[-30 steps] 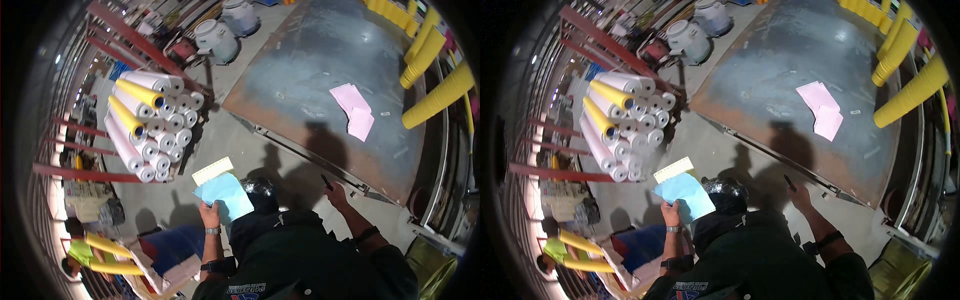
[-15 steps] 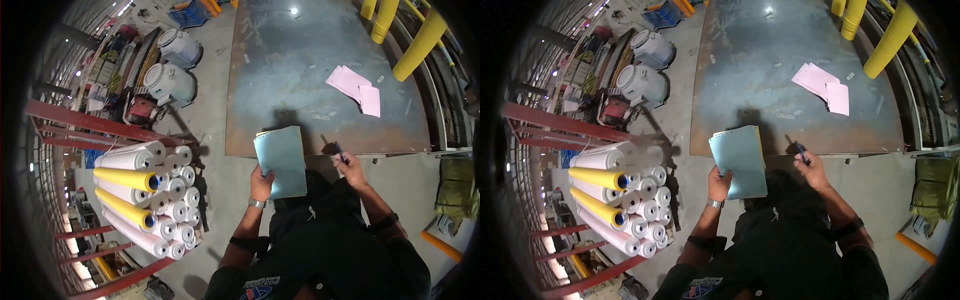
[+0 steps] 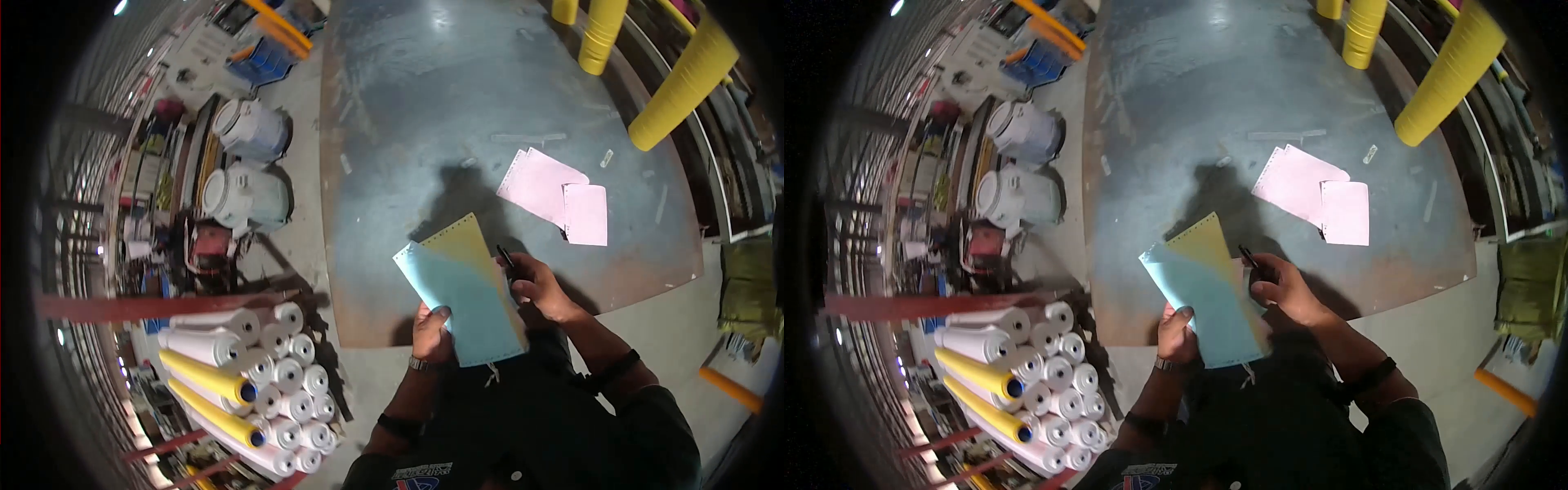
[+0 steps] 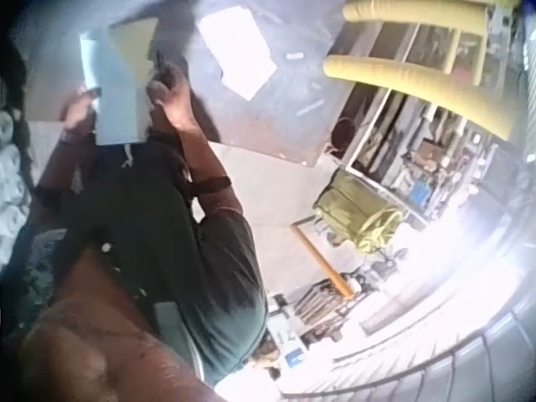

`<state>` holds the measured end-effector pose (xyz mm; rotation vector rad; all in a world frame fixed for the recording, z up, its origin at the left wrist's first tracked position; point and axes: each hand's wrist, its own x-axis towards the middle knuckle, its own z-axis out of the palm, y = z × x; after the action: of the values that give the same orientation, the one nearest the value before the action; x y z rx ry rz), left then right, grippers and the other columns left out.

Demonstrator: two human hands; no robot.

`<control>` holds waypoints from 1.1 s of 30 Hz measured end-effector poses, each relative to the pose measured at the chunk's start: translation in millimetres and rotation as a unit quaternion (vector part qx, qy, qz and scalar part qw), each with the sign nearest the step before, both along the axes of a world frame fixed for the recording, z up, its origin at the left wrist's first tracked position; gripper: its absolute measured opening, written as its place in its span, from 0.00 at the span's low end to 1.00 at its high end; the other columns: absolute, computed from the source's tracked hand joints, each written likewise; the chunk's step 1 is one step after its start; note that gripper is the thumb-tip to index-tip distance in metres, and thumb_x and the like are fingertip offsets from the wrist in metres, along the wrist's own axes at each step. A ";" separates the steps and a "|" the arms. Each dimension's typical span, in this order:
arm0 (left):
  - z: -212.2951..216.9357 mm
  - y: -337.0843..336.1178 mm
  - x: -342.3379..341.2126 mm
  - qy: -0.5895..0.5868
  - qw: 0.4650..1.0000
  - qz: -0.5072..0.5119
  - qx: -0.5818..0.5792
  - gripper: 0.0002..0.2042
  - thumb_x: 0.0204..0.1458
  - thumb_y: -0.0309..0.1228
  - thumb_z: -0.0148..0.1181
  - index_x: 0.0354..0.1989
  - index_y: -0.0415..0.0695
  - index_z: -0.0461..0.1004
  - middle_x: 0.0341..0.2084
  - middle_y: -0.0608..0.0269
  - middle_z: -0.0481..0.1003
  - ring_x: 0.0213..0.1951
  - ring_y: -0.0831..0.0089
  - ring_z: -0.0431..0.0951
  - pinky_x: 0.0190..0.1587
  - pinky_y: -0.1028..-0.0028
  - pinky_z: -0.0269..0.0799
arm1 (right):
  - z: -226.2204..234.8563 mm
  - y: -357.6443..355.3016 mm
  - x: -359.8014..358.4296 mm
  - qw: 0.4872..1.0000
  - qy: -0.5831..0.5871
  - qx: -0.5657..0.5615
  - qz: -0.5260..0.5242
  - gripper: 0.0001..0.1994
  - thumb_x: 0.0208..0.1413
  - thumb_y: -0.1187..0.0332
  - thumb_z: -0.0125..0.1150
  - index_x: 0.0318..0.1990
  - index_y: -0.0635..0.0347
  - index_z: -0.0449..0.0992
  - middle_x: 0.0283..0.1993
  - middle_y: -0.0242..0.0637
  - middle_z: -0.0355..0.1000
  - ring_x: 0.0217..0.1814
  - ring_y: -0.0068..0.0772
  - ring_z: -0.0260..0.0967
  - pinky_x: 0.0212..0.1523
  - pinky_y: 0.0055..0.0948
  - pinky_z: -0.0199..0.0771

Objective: Filling out and checking production transfer orders on a factory floor.

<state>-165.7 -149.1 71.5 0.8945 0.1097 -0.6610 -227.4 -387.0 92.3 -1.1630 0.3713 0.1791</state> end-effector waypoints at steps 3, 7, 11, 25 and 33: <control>-24.5 -18.1 33.6 0.087 0.992 -0.001 -0.087 0.20 0.53 0.20 0.55 0.56 0.41 0.65 0.50 0.56 0.72 0.51 0.65 0.75 0.54 0.62 0.72 | 4.7 -13.7 18.8 0.990 -0.107 0.082 -0.032 0.39 0.47 0.54 0.62 0.64 0.69 0.57 0.41 0.33 0.68 0.35 0.21 0.63 0.34 0.19 0.61; -75.9 -48.4 77.4 0.003 0.990 -0.094 -0.102 0.20 0.52 0.20 0.57 0.55 0.41 0.66 0.49 0.59 0.73 0.51 0.67 0.73 0.54 0.64 0.71 | -28.3 -23.7 49.2 0.964 -0.240 0.019 -0.112 0.44 0.48 0.67 0.67 0.70 0.65 0.48 0.58 0.40 0.63 0.59 0.30 0.61 0.62 0.29 0.58; -93.1 -75.9 83.7 -0.094 0.990 -0.084 0.063 0.19 0.52 0.19 0.53 0.54 0.37 0.66 0.47 0.60 0.74 0.49 0.71 0.74 0.53 0.70 0.68 | -43.5 -28.3 59.0 0.971 -0.181 -0.122 -0.098 0.50 0.40 0.80 0.69 0.71 0.63 0.44 0.67 0.43 0.54 0.69 0.33 0.54 0.68 0.31 0.50; -88.3 -67.8 63.5 -0.402 0.896 -0.032 0.186 0.20 0.50 0.20 0.54 0.53 0.35 0.63 0.43 0.58 0.73 0.44 0.71 0.74 0.49 0.69 0.69 | -82.8 -21.4 37.4 0.952 -0.203 -0.139 -0.180 0.33 0.50 0.80 0.59 0.66 0.68 0.55 0.47 0.36 0.73 0.45 0.19 0.70 0.46 0.20 0.70; -61.9 -56.6 55.6 -0.353 0.932 -0.076 0.041 0.18 0.52 0.24 0.56 0.52 0.36 0.67 0.42 0.61 0.75 0.42 0.75 0.74 0.45 0.73 0.71 | -80.3 -15.7 -8.4 0.918 -0.244 -0.282 -0.134 0.18 0.52 0.76 0.60 0.51 0.68 0.69 0.36 0.24 0.64 0.35 0.15 0.59 0.35 0.19 0.63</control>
<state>-110.0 -205.8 9.7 1.1830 -0.5857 -0.4438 -235.8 -402.7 12.1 -1.6550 0.1306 -0.4876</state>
